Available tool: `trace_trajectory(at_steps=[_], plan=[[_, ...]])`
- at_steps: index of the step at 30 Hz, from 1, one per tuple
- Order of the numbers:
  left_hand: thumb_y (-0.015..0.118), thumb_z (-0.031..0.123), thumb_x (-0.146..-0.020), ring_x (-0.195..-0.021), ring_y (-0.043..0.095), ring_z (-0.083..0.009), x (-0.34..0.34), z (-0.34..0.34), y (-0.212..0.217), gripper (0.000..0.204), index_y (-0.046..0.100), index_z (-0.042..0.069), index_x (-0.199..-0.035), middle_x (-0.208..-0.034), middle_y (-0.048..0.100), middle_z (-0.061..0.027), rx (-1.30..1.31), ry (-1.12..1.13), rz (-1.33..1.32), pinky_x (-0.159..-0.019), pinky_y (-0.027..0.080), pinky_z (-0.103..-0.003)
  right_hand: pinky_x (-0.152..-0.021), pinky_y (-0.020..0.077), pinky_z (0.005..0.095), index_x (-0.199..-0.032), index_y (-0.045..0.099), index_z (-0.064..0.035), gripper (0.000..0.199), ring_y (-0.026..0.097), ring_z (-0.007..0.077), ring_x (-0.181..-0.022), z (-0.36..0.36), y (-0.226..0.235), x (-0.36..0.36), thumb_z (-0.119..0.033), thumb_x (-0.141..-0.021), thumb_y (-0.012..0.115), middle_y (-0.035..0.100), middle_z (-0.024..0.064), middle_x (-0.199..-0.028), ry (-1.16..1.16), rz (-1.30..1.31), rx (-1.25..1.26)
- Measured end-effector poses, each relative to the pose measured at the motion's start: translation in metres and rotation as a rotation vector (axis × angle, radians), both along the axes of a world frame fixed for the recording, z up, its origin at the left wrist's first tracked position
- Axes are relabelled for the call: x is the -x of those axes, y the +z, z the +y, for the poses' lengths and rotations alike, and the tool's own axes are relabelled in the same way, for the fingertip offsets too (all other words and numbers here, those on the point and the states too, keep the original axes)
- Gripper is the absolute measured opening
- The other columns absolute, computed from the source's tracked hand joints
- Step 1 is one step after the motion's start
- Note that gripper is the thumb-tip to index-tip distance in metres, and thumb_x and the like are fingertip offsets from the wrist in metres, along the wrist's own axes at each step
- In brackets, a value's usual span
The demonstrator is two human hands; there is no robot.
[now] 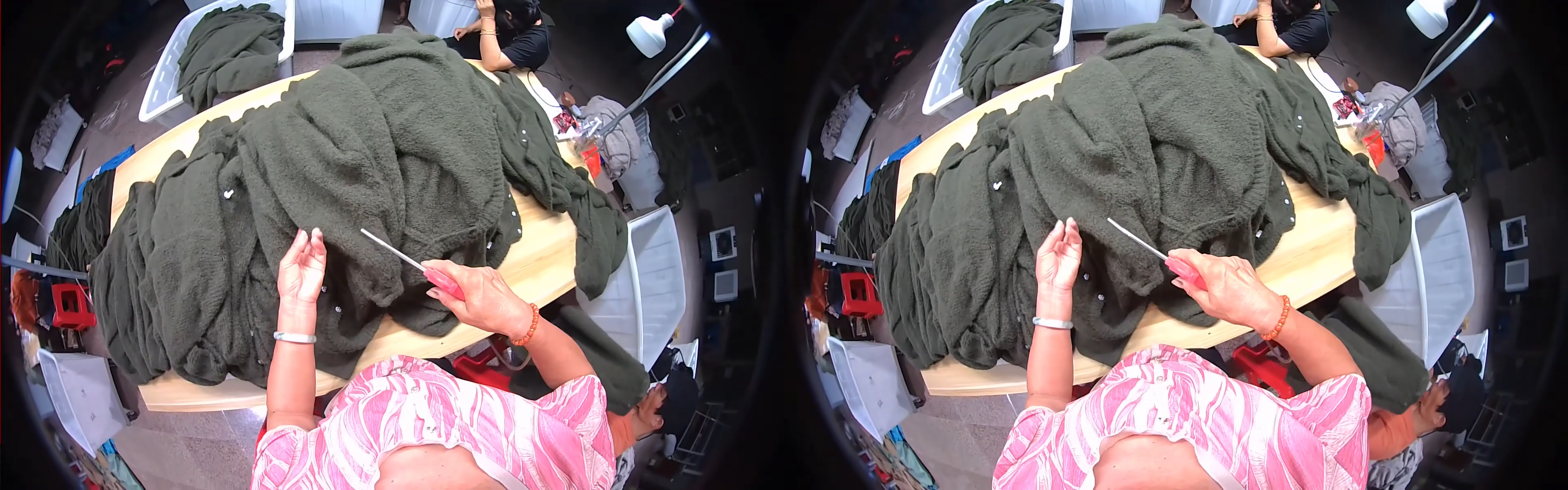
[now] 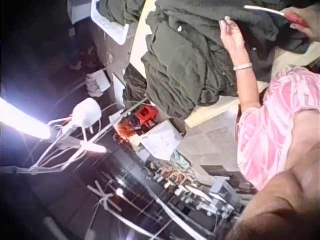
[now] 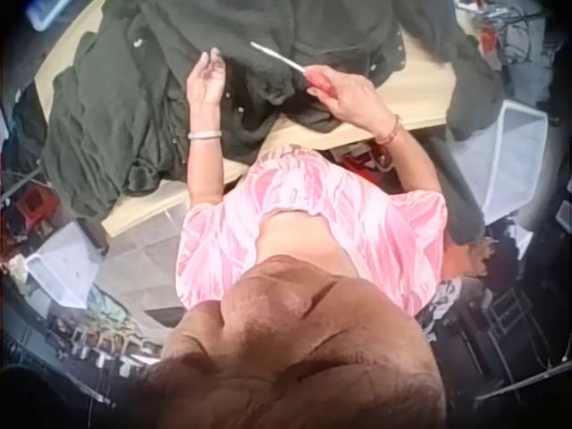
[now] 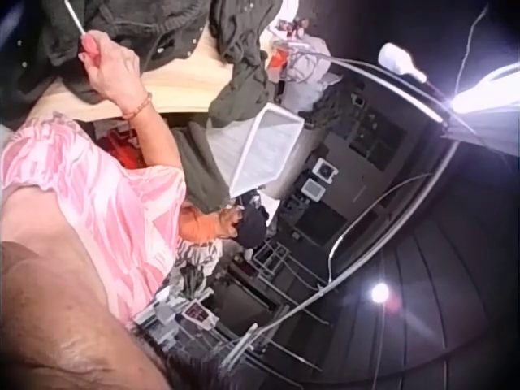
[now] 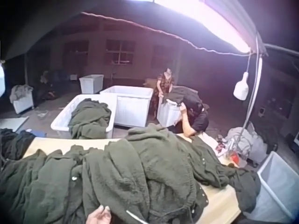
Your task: Trimming loose threads and inspecting finished green sweaters at a production table.
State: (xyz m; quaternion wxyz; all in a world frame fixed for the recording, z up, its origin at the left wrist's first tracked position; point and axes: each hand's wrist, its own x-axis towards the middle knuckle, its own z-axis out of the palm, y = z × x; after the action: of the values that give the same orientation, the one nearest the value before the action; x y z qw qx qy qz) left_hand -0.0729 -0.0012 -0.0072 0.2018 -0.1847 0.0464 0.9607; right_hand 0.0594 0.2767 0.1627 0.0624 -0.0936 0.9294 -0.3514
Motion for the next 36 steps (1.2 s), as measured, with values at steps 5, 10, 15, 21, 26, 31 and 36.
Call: trace_trajectory(at_steps=[5,10,15,21,26,31,36], plan=[[0.059,-0.001,-0.094,-0.098,0.067,-0.0314,-0.011,-0.013,-0.018,0.007,0.059,-0.005,-0.101,-0.099,0.066,-0.0186,-0.107,-0.021,0.008,-0.08,0.061,-0.035,-0.077,0.0535,0.0441,-0.124,0.056,-0.0058,0.041,0.066,0.0396,-0.092,-0.01,0.001,0.004,-0.02,-0.088,0.068,0.068,0.0189,-0.101,0.026,-0.102,-0.036],[0.057,0.006,-0.098,-0.106,0.066,-0.036,-0.023,0.008,0.03,0.007,0.06,0.0,-0.101,-0.103,0.066,-0.0112,0.486,0.133,0.318,-0.089,0.058,-0.04,-0.073,0.0534,0.0475,-0.121,0.056,-0.0082,0.035,0.067,0.0394,-0.084,-0.019,-0.001,0.012,-0.027,-0.092,0.063,0.07,0.0182,-0.092,0.079,-0.096,-0.1],[0.053,0.009,-0.101,-0.111,0.064,-0.0387,-0.026,0.013,0.032,0.009,0.057,0.002,-0.101,-0.106,0.067,-0.0111,0.701,0.102,0.366,-0.093,0.057,-0.045,-0.072,0.0519,0.051,-0.12,0.056,-0.0088,0.034,0.067,0.041,-0.082,-0.034,0.011,0.025,-0.031,-0.094,0.058,0.069,0.0215,-0.087,0.135,-0.154,-0.215],[0.055,0.005,-0.099,-0.119,0.057,-0.0457,-0.027,0.01,0.023,0.003,0.055,0.003,-0.101,-0.101,0.065,-0.0102,0.347,0.035,0.286,-0.105,0.047,-0.055,-0.068,0.0515,0.0491,-0.12,0.057,-0.0084,0.035,0.067,0.0388,-0.079,-0.037,0.0,0.026,-0.031,-0.093,0.061,0.068,0.0194,-0.08,0.279,-0.211,-0.281],[0.057,0.007,-0.098,-0.116,0.059,-0.0471,-0.03,0.005,0.018,0.006,0.052,0.005,-0.095,-0.093,0.066,-0.0058,0.472,-0.003,0.217,-0.105,0.047,-0.055,-0.068,0.0506,0.0495,-0.119,0.058,-0.0104,0.035,0.067,0.039,-0.078,-0.035,-0.001,0.02,-0.033,-0.093,0.06,0.068,0.0184,-0.078,0.124,-0.141,-0.237],[0.058,0.013,-0.099,-0.11,0.063,-0.0456,-0.028,0.013,0.045,0.01,0.053,0.005,-0.097,-0.099,0.064,-0.0046,0.522,-0.04,0.137,-0.1,0.051,-0.052,-0.071,0.051,0.0489,-0.122,0.057,-0.0114,0.036,0.066,0.0396,-0.081,-0.033,-0.002,0.019,-0.033,-0.093,0.06,0.068,0.0192,-0.081,0.213,-0.279,-0.258],[0.068,0.024,-0.094,-0.07,0.063,-0.0139,-0.038,0.021,-0.002,0.024,0.047,0.013,-0.095,-0.086,0.057,0.001,0.874,-0.349,0.161,-0.058,0.052,-0.028,-0.076,0.0512,0.0494,-0.123,0.055,-0.0094,0.038,0.065,0.0414,-0.087,-0.016,-0.01,0.004,-0.031,-0.093,0.063,0.069,0.0204,-0.089,0.047,-0.219,-0.143]])
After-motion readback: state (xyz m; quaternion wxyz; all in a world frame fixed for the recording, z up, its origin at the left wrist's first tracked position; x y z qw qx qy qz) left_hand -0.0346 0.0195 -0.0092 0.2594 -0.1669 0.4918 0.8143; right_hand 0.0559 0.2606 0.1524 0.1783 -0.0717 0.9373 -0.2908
